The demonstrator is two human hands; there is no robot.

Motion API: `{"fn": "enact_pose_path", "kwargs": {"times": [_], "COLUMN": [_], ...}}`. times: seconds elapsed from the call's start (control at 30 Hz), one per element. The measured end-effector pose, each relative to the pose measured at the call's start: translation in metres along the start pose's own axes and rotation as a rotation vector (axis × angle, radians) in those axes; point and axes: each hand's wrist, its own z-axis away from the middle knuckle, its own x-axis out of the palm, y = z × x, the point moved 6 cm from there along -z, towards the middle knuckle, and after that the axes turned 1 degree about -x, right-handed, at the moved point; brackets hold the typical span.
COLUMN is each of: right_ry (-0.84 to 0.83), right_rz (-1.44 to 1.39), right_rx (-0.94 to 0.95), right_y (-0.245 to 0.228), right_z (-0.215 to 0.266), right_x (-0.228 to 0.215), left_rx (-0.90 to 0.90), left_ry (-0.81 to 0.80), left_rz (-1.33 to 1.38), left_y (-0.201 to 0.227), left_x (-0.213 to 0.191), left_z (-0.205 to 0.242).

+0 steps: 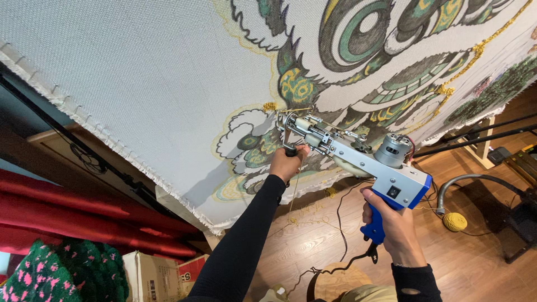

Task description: The person uses a tufting gun to apply yarn to a canvas on a frame, following a design. They periodically adjust the yarn on the frame and the tool by hand.

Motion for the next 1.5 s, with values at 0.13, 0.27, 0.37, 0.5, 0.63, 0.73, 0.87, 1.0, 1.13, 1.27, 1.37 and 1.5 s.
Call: {"fn": "enact_pose_path", "kwargs": {"times": [0.13,0.27,0.37,0.5,0.63,0.73,0.87,1.0,1.13,1.27,1.37,1.5], "right_ry": [0.022,0.032,0.012,-0.014,-0.055,-0.061,-0.046,-0.032,-0.032,-0.03,-0.024,-0.016], "right_rz": [-0.048,-0.078,0.008,0.223,0.283,0.36,0.44,0.45,0.421,0.414,0.428,0.449], "right_rx": [-0.009,-0.081,-0.154,-0.266,-0.228,-0.225,-0.328,-0.308,-0.297,-0.397,-0.401,-0.417], "right_y": [0.005,0.005,0.001,-0.006,-0.004,-0.004,-0.005,0.0,0.002,-0.003,-0.001,-0.002], "right_z": [-0.005,-0.007,-0.007,-0.008,-0.013,-0.016,-0.015,-0.018,-0.022,-0.023,-0.024,-0.022], "right_x": [0.009,0.033,0.051,0.066,0.072,0.074,0.079,0.081,0.085,0.088,0.088,0.087], "left_rx": [0.049,0.03,0.056,0.075,0.091,0.073,0.097,0.105,0.09,0.074,0.121,0.144], "left_ry": [0.026,0.037,0.025,-0.017,-0.02,-0.018,-0.015,-0.025,-0.02,-0.038,-0.038,-0.017], "left_rz": [-0.056,-0.151,-0.145,-0.113,-0.085,-0.053,-0.01,0.038,-0.007,0.034,0.02,0.024], "left_y": [0.002,0.005,0.002,-0.011,-0.02,-0.026,-0.031,-0.031,-0.016,-0.014,-0.018,-0.016], "left_x": [-0.007,-0.029,-0.043,-0.052,-0.054,-0.057,-0.058,-0.059,-0.064,-0.064,-0.066,-0.064], "left_z": [-0.011,-0.03,-0.048,-0.071,-0.084,-0.093,-0.103,-0.105,-0.101,-0.104,-0.112,-0.112]}}
